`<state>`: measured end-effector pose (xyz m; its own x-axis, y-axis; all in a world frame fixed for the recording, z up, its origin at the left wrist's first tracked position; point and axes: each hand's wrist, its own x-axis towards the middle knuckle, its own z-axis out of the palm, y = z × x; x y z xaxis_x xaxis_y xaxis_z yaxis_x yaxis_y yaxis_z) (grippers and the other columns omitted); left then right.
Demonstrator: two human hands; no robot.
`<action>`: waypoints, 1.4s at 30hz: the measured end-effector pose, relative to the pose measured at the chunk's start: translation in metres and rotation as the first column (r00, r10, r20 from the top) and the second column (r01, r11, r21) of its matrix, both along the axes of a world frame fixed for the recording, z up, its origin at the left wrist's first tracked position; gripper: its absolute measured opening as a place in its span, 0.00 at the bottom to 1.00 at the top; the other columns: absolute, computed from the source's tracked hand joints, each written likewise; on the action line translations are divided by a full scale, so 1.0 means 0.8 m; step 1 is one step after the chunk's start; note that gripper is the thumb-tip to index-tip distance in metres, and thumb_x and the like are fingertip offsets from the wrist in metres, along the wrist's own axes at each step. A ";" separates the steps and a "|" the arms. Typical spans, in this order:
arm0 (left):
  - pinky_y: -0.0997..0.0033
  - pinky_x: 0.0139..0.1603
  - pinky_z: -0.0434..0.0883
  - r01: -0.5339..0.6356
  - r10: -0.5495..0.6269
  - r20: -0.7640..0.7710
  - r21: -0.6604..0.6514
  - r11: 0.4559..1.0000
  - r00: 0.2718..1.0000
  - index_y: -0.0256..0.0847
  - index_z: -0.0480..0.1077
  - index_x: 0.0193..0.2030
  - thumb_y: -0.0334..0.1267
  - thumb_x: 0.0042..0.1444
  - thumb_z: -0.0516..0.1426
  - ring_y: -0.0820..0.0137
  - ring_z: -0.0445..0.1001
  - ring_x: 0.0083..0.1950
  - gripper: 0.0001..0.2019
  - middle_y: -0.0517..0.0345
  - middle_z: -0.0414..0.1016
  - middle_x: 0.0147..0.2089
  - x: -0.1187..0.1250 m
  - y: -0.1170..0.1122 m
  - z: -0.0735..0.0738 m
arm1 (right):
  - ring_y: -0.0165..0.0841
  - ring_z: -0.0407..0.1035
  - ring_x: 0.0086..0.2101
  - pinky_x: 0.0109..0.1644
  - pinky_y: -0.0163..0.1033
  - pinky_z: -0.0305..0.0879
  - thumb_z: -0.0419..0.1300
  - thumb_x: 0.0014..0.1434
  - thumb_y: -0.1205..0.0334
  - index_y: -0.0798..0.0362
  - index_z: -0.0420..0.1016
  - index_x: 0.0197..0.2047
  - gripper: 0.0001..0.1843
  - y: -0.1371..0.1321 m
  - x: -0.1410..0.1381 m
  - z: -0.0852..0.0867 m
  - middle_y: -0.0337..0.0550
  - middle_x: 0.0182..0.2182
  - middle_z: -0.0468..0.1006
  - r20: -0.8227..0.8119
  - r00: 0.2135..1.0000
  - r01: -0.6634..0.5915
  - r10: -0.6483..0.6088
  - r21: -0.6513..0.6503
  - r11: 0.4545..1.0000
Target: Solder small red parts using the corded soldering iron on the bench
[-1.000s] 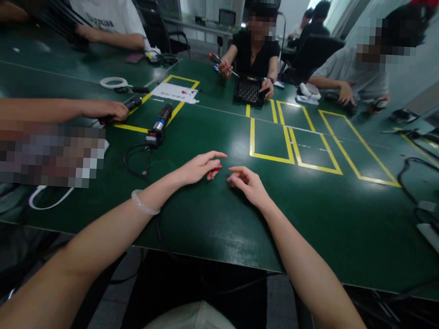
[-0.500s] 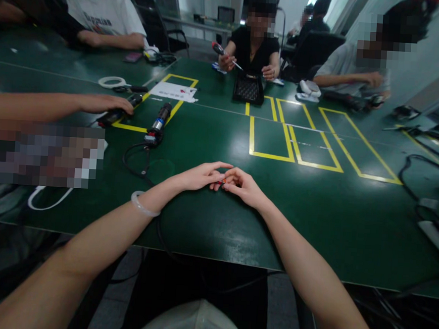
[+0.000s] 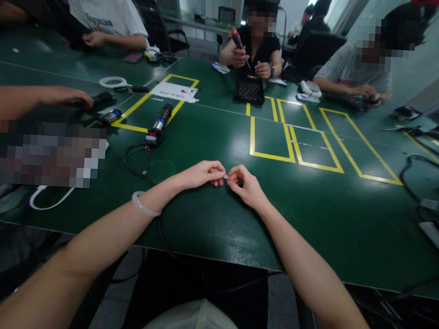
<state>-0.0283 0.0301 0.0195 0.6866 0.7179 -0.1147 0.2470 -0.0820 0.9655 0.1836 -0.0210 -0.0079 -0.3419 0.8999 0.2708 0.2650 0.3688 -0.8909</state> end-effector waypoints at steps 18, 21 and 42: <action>0.70 0.39 0.70 0.008 0.000 -0.033 0.224 0.974 0.999 0.36 0.69 0.41 0.41 0.54 0.64 0.72 0.72 0.36 0.13 0.58 0.73 0.36 0.000 -0.003 0.003 | 0.29 0.69 0.30 0.36 0.37 0.66 0.65 0.58 0.53 0.52 0.71 0.42 0.14 0.004 0.002 -0.001 0.39 0.32 0.77 -0.040 0.997 0.061 -0.066 -0.108 0.992; 0.68 0.42 0.71 0.043 -0.027 -0.068 0.248 0.968 0.997 0.37 0.69 0.42 0.42 0.55 0.63 0.70 0.74 0.38 0.13 0.56 0.75 0.38 -0.001 -0.003 0.004 | 0.29 0.69 0.30 0.37 0.37 0.67 0.65 0.57 0.54 0.52 0.71 0.40 0.13 0.004 0.001 0.000 0.39 0.32 0.77 -0.034 0.998 0.058 -0.062 -0.111 0.992; 0.52 0.59 0.65 -0.170 0.762 -0.506 0.777 0.606 0.404 0.25 0.62 0.60 0.65 0.54 0.60 0.51 0.65 0.60 0.43 0.36 0.68 0.60 -0.217 0.111 -0.001 | 0.29 0.67 0.30 0.36 0.36 0.65 0.65 0.57 0.55 0.52 0.71 0.39 0.12 0.005 0.009 0.000 0.38 0.29 0.74 0.038 0.997 0.070 -0.066 -0.108 0.992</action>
<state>-0.2020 0.1193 0.0185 0.0526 0.9845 0.1674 0.9816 -0.0818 0.1727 0.1905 -0.0168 -0.0080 -0.2863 0.9449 0.1586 0.3168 0.2495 -0.9151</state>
